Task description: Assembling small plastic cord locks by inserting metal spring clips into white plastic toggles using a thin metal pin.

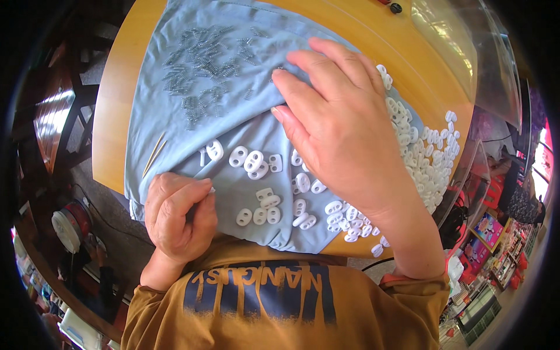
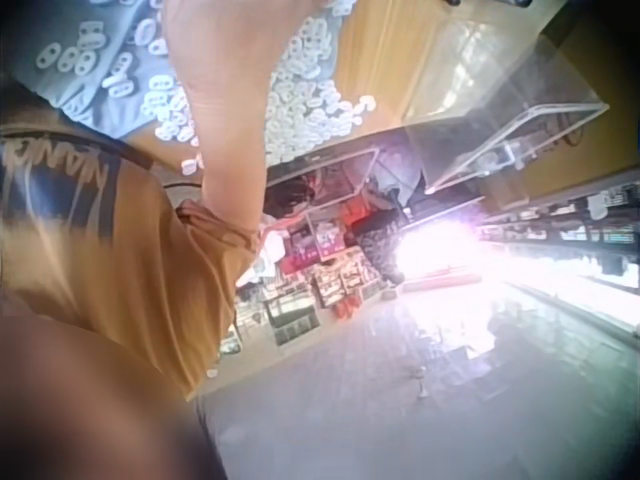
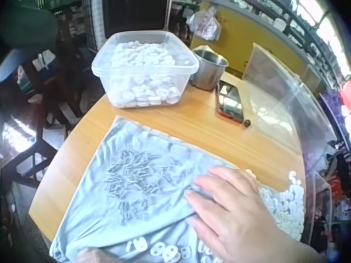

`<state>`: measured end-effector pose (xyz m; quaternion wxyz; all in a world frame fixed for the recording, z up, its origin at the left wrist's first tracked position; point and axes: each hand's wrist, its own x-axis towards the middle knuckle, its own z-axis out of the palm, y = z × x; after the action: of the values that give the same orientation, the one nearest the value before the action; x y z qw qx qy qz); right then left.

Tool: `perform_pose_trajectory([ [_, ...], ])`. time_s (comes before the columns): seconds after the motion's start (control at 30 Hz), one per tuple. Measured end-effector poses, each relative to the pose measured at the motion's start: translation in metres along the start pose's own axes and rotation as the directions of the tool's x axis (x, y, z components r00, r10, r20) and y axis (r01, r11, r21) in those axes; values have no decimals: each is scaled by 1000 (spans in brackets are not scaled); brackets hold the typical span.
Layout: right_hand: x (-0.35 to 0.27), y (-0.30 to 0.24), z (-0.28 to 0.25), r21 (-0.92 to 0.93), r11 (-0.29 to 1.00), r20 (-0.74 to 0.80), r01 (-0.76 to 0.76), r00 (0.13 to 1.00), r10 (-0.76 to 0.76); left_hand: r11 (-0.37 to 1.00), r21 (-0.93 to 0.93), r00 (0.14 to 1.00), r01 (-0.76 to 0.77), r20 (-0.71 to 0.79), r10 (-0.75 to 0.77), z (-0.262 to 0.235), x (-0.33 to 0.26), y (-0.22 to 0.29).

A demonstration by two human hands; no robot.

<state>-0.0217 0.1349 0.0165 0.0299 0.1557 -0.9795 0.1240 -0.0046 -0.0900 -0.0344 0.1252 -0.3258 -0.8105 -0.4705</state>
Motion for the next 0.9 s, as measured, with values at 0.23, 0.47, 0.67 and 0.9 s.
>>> perform_pose_trajectory([
  [0.23, 2, -5, -4, -150, 988, 28, 46, 999, -42, 1000, 12, 1000, 3, 9, -3, -1, -1, -1],
  [0.47, 0, -1, -8, -96, 994, 40, 49, 998, -46, 1000, 0, 1000, -12, -5, 12, -1, 0, -1],
  [0.67, 5, 12, 6, 88, 995, -115, 46, 993, -36, 1000, 0, 1000, -15, -11, 15, -1, 1, 0],
  [0.9, 16, 19, 11, 199, 980, -199, -26, 978, 67, 1000, 23, 1000, -14, 1, 14, -1, 1, 1],
])
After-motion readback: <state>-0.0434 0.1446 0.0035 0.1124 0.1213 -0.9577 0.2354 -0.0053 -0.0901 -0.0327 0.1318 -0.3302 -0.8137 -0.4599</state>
